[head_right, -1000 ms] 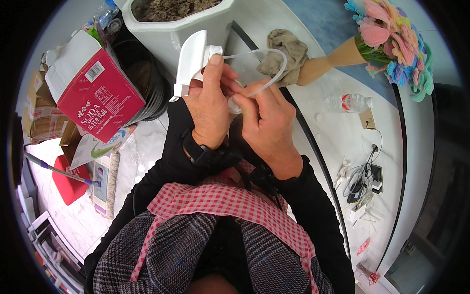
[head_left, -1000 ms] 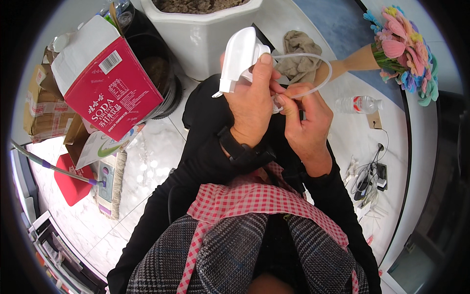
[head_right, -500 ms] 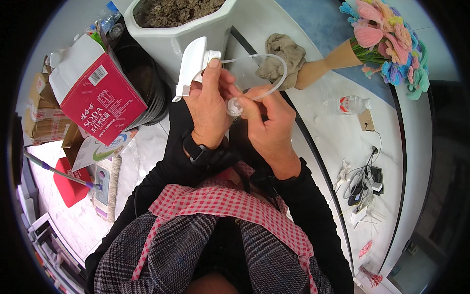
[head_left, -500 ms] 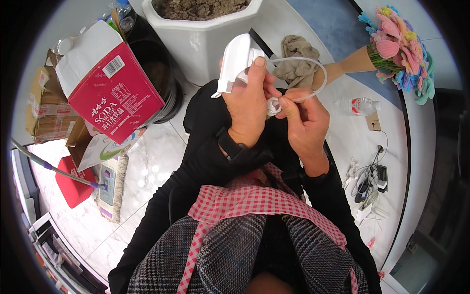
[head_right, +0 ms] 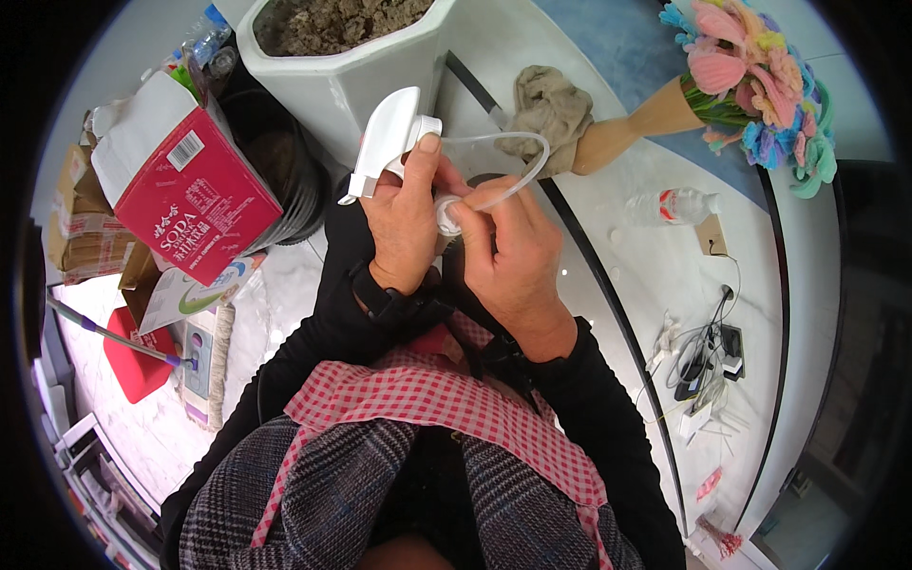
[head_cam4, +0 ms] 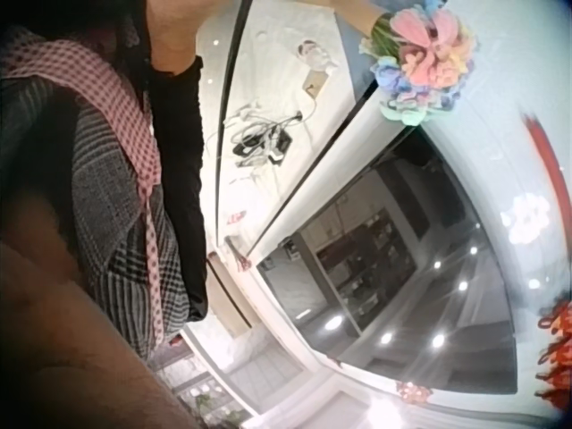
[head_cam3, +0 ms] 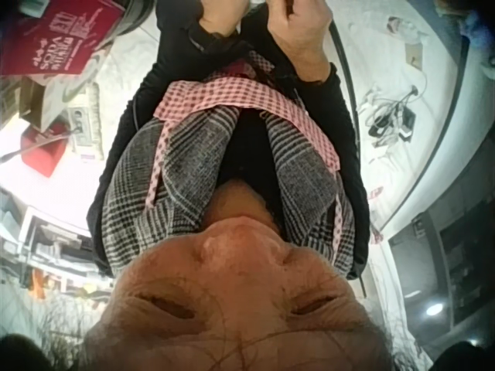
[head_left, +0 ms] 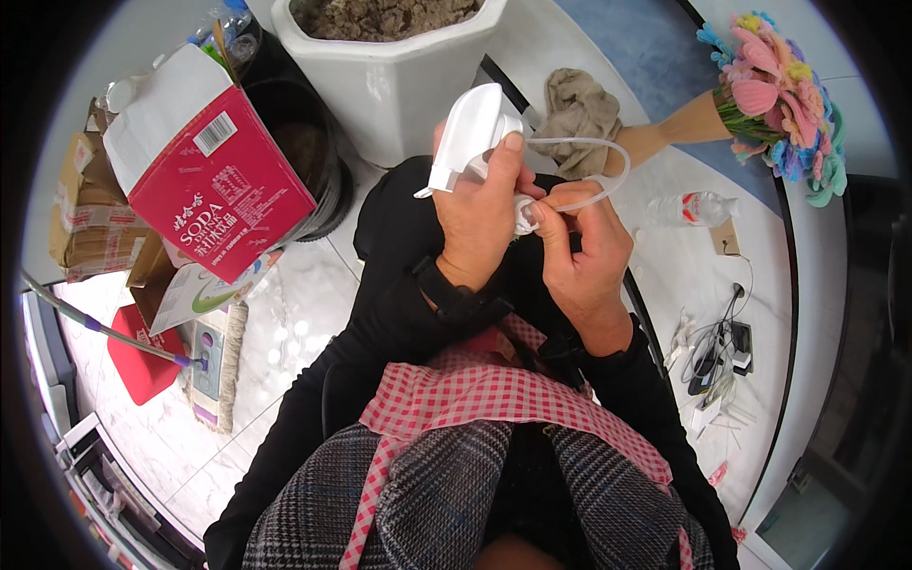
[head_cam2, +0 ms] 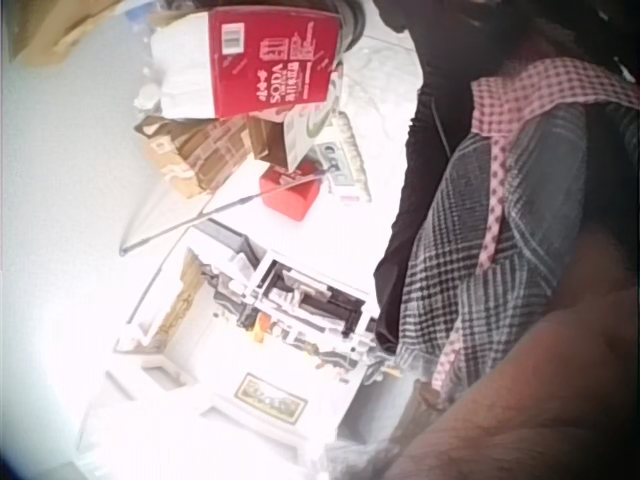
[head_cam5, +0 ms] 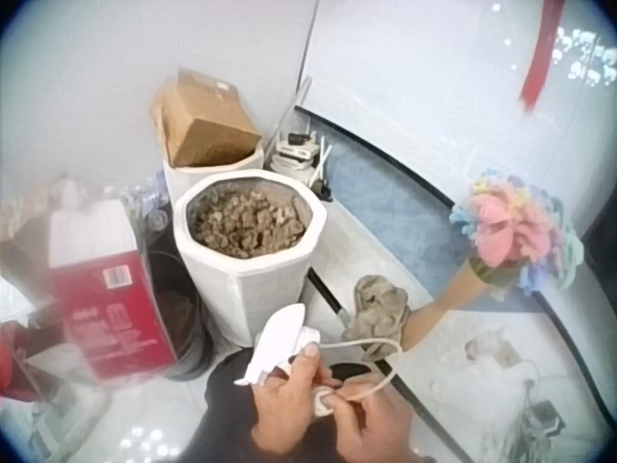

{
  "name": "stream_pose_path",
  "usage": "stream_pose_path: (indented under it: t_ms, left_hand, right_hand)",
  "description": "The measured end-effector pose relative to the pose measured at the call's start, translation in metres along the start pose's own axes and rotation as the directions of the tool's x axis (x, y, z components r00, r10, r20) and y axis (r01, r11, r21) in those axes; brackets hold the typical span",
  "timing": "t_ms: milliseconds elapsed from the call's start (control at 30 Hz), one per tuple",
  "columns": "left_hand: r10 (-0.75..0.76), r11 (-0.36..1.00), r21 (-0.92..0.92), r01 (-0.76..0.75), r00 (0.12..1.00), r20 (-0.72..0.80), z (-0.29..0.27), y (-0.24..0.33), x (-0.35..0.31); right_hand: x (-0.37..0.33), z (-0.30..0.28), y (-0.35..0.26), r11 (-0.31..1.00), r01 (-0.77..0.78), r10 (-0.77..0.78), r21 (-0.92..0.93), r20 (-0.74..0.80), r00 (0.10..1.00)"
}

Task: The person retrieves a spray bottle from a cardboard box, removes the cap, and assembles the spray nozzle mechanism. They insert the tube into the bottle and attach the nozzle, completing the assembly.

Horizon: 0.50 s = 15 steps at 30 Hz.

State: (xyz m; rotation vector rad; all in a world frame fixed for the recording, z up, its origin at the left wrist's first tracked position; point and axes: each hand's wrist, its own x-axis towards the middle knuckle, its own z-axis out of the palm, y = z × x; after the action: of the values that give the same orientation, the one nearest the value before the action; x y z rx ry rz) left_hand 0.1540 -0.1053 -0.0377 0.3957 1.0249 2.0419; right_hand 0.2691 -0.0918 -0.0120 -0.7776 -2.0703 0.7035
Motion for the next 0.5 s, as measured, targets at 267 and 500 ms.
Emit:
stream_pose_path:
  t_ms: [267,500]
  left_hand:
    - [0.045,0.997,0.066,-0.044,0.999,-0.003,0.003,0.0,-0.002]
    - [0.05,0.998,0.039,-0.049,0.999,-0.017,0.003,-0.006,0.001]
  right_hand:
    - [0.002,0.005,-0.001,0.994,0.023,-0.027,-0.103,-0.039,0.999]
    - [0.002,0.006,0.001,0.983,0.099,-0.107,-0.154,-0.041,0.993]
